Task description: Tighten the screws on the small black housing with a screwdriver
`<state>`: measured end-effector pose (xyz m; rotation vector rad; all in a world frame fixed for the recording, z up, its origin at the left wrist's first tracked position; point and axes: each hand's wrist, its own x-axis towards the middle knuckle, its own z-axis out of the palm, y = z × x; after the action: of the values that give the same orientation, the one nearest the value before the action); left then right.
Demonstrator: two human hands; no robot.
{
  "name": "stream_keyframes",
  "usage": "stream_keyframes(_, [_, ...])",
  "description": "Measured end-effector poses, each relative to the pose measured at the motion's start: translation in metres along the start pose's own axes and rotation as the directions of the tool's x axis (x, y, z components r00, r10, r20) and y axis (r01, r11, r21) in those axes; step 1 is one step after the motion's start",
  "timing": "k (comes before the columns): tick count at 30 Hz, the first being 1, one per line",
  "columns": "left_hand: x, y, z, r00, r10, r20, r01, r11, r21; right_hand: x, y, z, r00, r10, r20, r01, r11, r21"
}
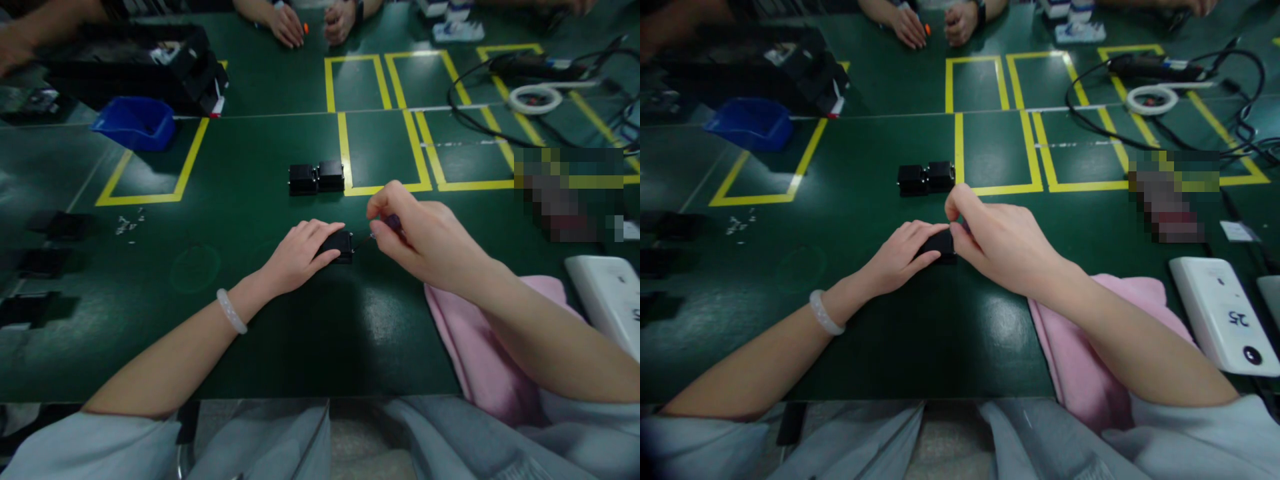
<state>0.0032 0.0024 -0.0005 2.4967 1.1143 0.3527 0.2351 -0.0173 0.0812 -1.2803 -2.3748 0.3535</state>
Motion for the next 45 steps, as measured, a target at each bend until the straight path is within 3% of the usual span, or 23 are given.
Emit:
stream_keyframes(15, [-0.0005,-0.0001,-0.0005,1.0,-0.023,0.017,0.023,1.0,-0.005,0.0007,-0.0021,-0.0048,0.996,-0.044,0.071,0.041,0.998,0.044])
stream_keyframes(32, [0.0,0.0009,-0.0002,1.0,-0.013,0.009,0.013,1.0,0.01,-0.0003,-0.0015,-0.0026,0.999,-0.041,0.021,0.04,0.999,0.034])
stream_keyframes(39, [0.0,0.0009,-0.0002,1.0,-0.026,0.011,0.026,1.0,-0.001,0.0005,-0.0026,-0.0045,0.997,-0.032,0.065,0.031,0.999,0.011])
stream_keyframes(45, [0.0002,0.0013,-0.0011,1.0,-0.013,0.007,0.013,1.0,0.003,-0.0002,-0.0006,-0.0013,1.0,-0.004,-0.008,0.005,1.0,0.017])
